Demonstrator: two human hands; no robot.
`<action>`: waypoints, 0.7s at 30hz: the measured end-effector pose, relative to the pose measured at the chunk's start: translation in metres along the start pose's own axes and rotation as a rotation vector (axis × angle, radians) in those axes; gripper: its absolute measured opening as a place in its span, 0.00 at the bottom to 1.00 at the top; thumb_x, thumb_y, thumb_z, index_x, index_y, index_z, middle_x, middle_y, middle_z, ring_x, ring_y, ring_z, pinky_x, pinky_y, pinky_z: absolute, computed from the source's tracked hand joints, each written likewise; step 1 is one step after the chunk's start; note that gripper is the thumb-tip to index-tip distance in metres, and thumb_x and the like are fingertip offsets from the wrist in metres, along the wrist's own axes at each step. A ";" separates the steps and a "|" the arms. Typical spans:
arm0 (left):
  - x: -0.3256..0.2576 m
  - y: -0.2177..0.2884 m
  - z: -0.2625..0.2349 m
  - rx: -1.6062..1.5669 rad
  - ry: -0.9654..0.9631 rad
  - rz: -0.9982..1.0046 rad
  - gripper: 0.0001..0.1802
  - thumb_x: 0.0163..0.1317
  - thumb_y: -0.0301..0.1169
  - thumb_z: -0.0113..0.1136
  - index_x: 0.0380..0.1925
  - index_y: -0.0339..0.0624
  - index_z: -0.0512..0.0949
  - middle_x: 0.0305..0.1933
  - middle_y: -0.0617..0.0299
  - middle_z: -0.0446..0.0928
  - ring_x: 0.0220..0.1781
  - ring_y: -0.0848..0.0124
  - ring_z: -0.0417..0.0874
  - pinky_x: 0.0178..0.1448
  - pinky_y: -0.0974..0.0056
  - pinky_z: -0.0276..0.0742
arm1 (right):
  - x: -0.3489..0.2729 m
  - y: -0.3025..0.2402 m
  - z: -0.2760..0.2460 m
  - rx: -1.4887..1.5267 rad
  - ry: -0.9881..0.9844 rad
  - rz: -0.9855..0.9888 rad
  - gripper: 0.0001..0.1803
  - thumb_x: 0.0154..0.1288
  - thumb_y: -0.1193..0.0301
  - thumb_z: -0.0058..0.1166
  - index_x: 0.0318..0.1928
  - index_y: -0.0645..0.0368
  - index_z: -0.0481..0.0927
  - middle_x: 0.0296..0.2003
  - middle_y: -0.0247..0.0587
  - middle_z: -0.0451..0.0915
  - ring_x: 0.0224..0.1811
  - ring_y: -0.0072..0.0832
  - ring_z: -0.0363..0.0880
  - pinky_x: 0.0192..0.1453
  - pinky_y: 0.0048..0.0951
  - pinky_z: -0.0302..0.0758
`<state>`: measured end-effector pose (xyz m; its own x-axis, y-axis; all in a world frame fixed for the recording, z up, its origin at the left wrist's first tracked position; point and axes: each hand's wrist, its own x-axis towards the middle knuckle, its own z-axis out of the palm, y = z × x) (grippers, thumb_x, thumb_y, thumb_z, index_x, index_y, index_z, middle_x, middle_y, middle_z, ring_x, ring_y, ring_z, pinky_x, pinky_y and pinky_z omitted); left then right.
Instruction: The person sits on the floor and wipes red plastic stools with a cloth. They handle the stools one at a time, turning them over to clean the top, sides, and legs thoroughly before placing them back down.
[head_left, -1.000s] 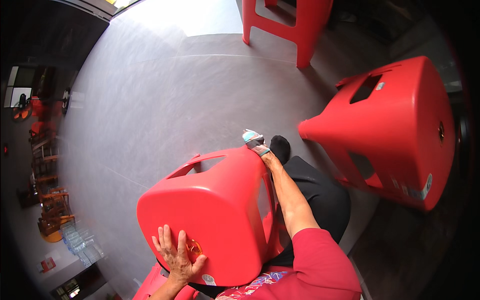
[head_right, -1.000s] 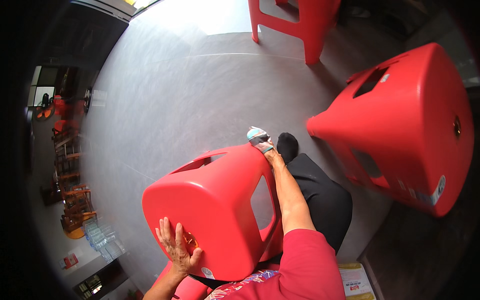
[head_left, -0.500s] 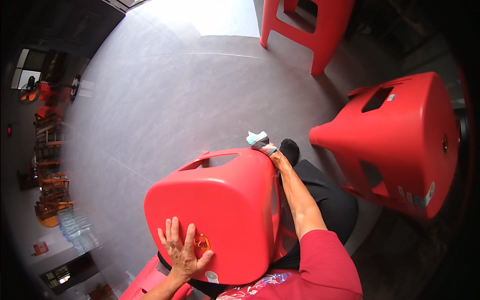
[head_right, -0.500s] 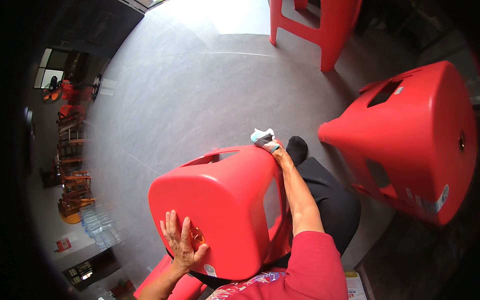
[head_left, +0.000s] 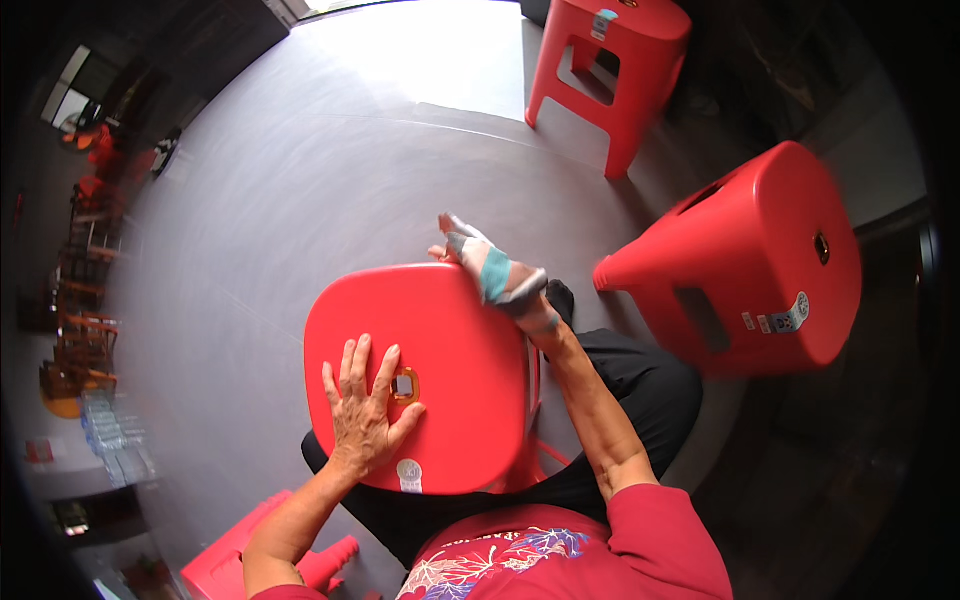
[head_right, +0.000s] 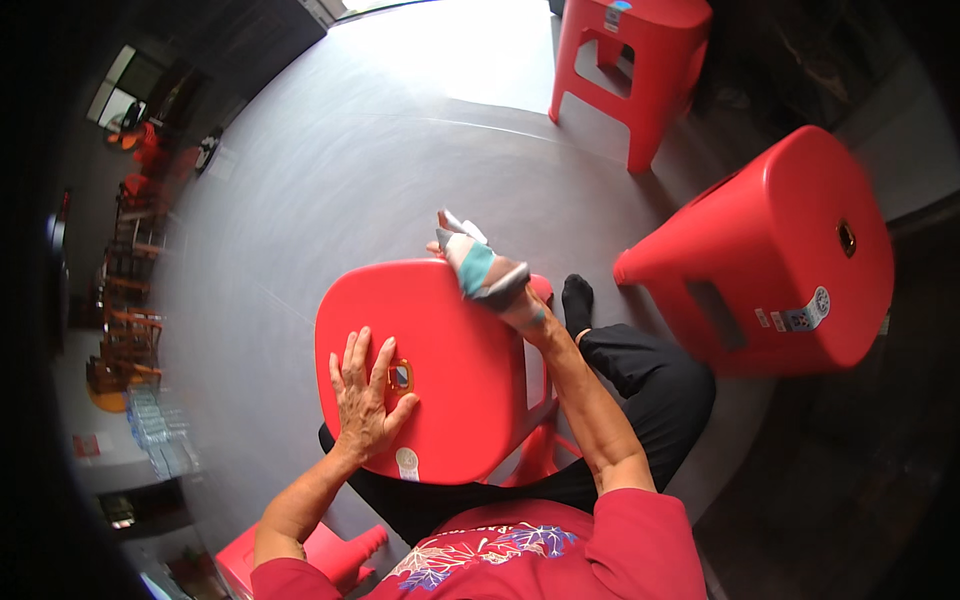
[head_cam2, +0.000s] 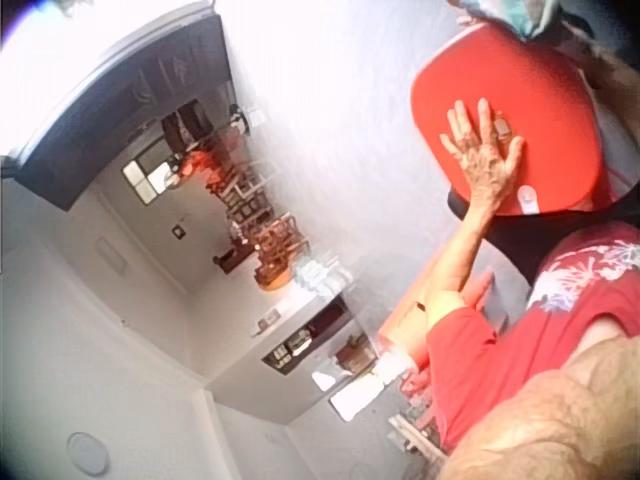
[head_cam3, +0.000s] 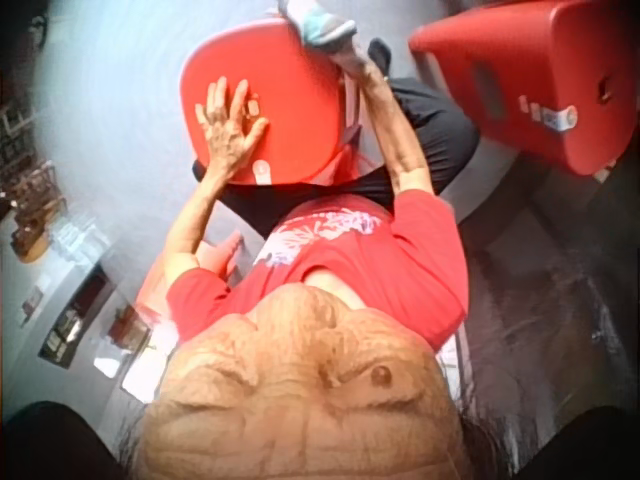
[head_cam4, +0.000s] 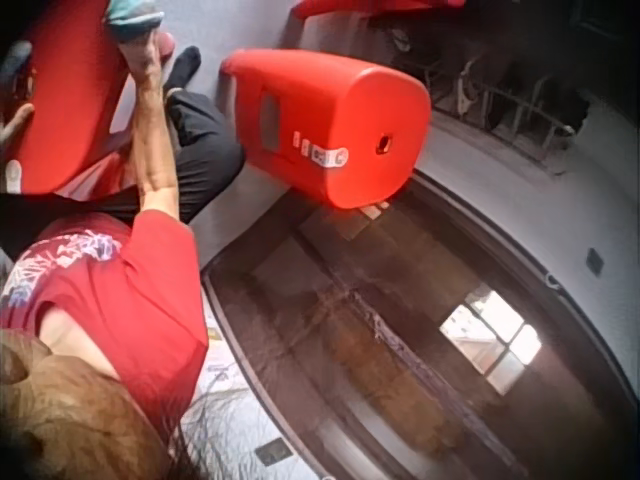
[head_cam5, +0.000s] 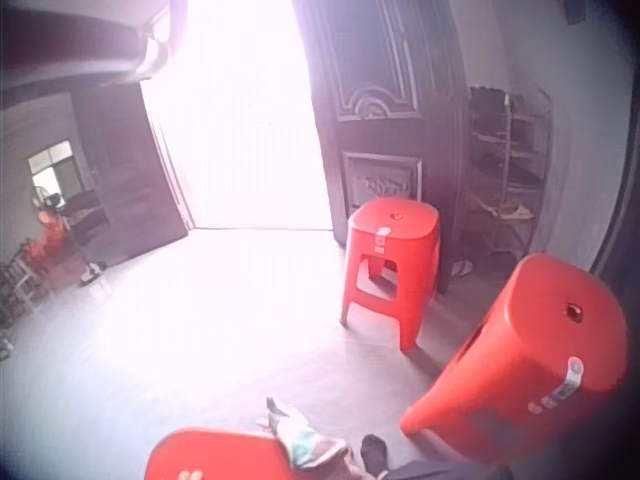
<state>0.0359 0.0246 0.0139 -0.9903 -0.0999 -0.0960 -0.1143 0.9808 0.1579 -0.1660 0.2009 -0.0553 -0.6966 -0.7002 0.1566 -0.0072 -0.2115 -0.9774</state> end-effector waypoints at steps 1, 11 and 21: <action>0.001 0.000 -0.001 -0.006 0.010 0.006 0.43 0.54 0.50 0.60 0.69 0.53 0.58 0.75 0.52 0.45 0.77 0.53 0.42 0.74 0.38 0.31 | -0.008 -0.009 0.001 -0.019 0.009 0.008 0.23 0.60 0.68 0.55 0.57 0.52 0.75 0.57 0.50 0.70 0.61 0.52 0.67 0.65 0.43 0.66; -0.011 -0.014 0.014 -0.124 0.155 -0.006 0.44 0.59 0.53 0.56 0.71 0.53 0.50 0.73 0.51 0.46 0.76 0.53 0.46 0.74 0.38 0.35 | -0.053 -0.046 0.068 -1.365 -0.129 -0.165 0.25 0.60 0.59 0.55 0.60 0.42 0.75 0.65 0.53 0.62 0.74 0.45 0.47 0.70 0.66 0.40; -0.012 -0.016 0.023 -0.384 0.452 0.011 0.49 0.57 0.67 0.49 0.71 0.52 0.51 0.73 0.45 0.43 0.76 0.47 0.42 0.73 0.38 0.39 | 0.032 -0.009 0.130 -1.492 -0.497 -0.355 0.29 0.67 0.54 0.38 0.66 0.46 0.65 0.65 0.50 0.63 0.74 0.46 0.47 0.69 0.67 0.39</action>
<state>0.0516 0.0144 -0.0097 -0.9171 -0.2339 0.3228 -0.0400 0.8597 0.5092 -0.0951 0.0924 -0.0226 -0.2194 -0.9666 0.1322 -0.9734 0.2077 -0.0970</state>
